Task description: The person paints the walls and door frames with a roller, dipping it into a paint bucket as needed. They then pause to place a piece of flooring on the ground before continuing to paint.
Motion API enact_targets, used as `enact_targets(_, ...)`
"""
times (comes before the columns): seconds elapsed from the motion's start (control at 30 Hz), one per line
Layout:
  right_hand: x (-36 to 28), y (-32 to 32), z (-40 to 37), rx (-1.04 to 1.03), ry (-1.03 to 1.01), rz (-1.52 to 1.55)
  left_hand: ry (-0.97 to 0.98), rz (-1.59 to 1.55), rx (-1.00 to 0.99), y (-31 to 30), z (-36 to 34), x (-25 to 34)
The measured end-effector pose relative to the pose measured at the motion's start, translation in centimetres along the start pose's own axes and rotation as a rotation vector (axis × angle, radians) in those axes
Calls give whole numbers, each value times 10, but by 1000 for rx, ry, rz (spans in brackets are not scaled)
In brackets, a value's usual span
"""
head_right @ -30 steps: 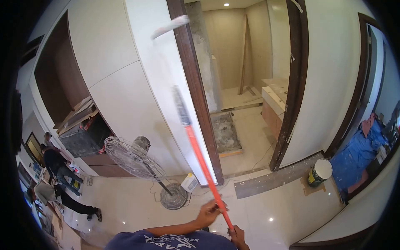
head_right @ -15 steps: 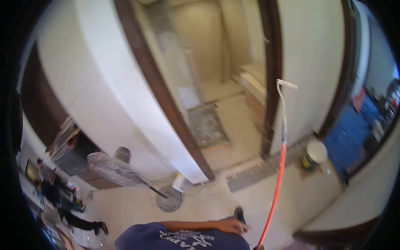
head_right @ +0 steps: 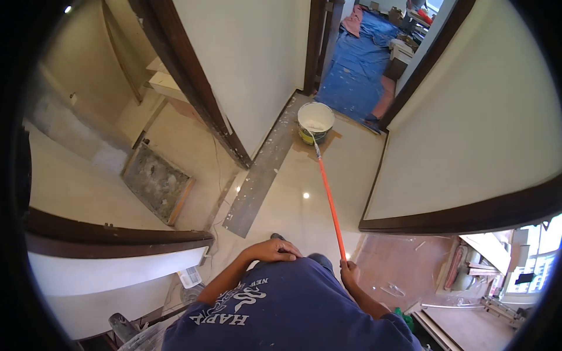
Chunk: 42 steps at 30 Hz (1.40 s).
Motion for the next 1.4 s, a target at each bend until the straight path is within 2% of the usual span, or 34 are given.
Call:
enact_targets(0.13,-45,11,101,10,8,92,70,5,-4,-55,15,7)
enact_targets(0.2,-74,9,157,27,-5,14,16,6,-7,-87,20,2)
enact_targets(0.23,-111,2,169,15,-18,-21,-9,7,-4,-102,22,0)
enact_targets(0.27,-153,-5,180,1,-34,-55,-51,-29,84,-123,24,-11)
enact_targets(0.33,-184,-1,242,-14,-78,-139,-138,-98,266,-159,26,-45)
enact_targets(0.43,-232,13,330,-52,7,-97,-374,25,720,-214,6,-96)
enact_targets(0.5,-273,24,390,-87,9,-166,-352,137,971,-235,-20,-151)
enact_targets(0.57,-308,40,451,-89,-14,-250,-450,23,1203,-234,-56,-207)
enact_targets(0.63,-322,67,513,-89,-31,-325,-570,-65,1341,-216,-90,-268)
enact_targets(0.7,-352,87,549,-96,-60,-438,-800,-529,1481,-169,-108,-283)
enact_targets(0.73,-360,92,558,-134,-20,-435,-720,-650,1521,-151,-110,-300)
enact_targets(0.83,-376,90,567,-201,72,-449,-794,-691,1412,-114,-95,-305)
enact_targets(0.87,-381,84,566,-197,77,-470,-695,-802,1488,-101,-92,-328)
enact_targets(0.97,-375,56,563,-152,68,-383,-716,-574,1469,-119,-73,-273)
enact_targets(1.0,-371,49,561,-134,65,-328,-699,-579,1462,-125,-63,-267)
enact_targets(1.1,-383,47,564,-87,-29,-438,-666,-555,1423,-145,-36,-278)
enact_targets(1.17,-370,67,597,-196,21,-523,-673,-495,1381,-159,-20,-286)
enact_targets(1.2,-371,73,604,-251,41,-562,-756,-292,1266,-173,-7,-276)
enact_targets(1.27,-382,56,600,-216,-11,-562,-638,-681,1392,-184,-1,-256)
enact_targets(1.4,-393,20,569,-121,-57,-480,-617,-721,1570,-211,-2,-243)
Point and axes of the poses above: each hand's wrist, its own z-axis towards the middle knuckle, its own y-axis out of the palm, x = y × z, the point moved 10 cm from there along z, towards the middle knuckle, and after that the axes turned 1 degree about -z, right-handed, at the moved point
